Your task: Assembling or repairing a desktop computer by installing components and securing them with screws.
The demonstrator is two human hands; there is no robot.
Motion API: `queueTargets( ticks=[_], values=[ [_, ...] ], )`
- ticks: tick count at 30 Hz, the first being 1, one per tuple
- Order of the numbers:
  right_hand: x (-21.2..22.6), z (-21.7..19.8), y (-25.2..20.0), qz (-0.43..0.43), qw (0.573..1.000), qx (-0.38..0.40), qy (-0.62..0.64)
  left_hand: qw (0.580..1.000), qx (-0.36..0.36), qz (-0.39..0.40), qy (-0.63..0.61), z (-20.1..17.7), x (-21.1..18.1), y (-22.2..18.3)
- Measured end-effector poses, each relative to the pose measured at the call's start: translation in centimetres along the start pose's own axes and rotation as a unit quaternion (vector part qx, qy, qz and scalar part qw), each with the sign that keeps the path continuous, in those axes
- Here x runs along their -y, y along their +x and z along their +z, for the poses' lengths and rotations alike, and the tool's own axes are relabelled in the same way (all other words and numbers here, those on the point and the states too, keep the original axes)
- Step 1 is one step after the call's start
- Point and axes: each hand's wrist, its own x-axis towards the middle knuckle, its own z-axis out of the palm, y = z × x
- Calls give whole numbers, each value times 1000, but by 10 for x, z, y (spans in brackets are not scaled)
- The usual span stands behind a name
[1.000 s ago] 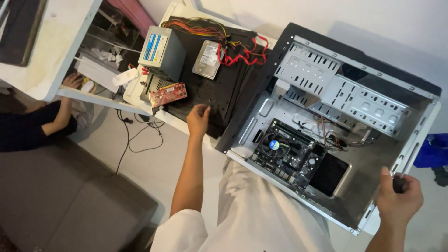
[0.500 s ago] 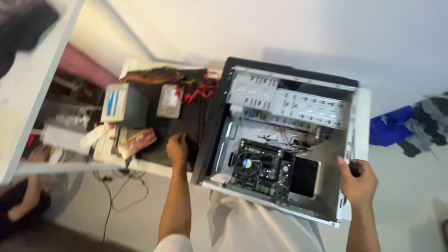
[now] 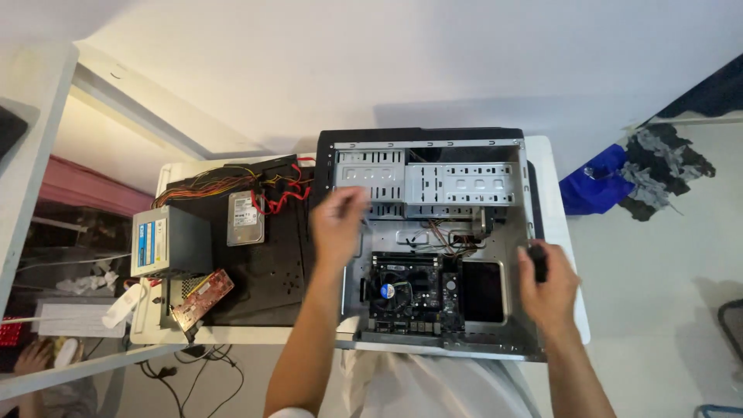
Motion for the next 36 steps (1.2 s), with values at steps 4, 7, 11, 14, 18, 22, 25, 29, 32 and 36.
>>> queueTargets(
  ticks=[4,7,11,14,18,22,25,29,32,36],
  values=[
    [31,30,-6,-5,991,96,96,963,100,-139,-207,62,-12,-25],
    [40,47,-9,-5,987,126,99,900,79,-264,-337,98,70,-38],
    [9,67,-20,-15,989,141,47,868,79,-327,-366,95,78,-43],
    [9,69,-15,-27,987,158,7,867,85,-328,-365,93,84,-43],
    [14,68,-10,-12,983,184,18,869,108,-334,-348,99,89,-44],
    [12,68,-8,-4,981,190,30,872,120,-339,-330,102,84,-46],
    [11,68,-7,3,980,199,29,875,115,-341,-325,100,79,-45],
    [13,68,-6,7,979,203,27,877,100,-338,-325,98,71,-42],
    [17,66,-5,14,977,209,30,878,100,-339,-323,98,73,-43],
    [17,66,-4,19,977,210,30,881,109,-336,-314,100,79,-45]
  ],
)
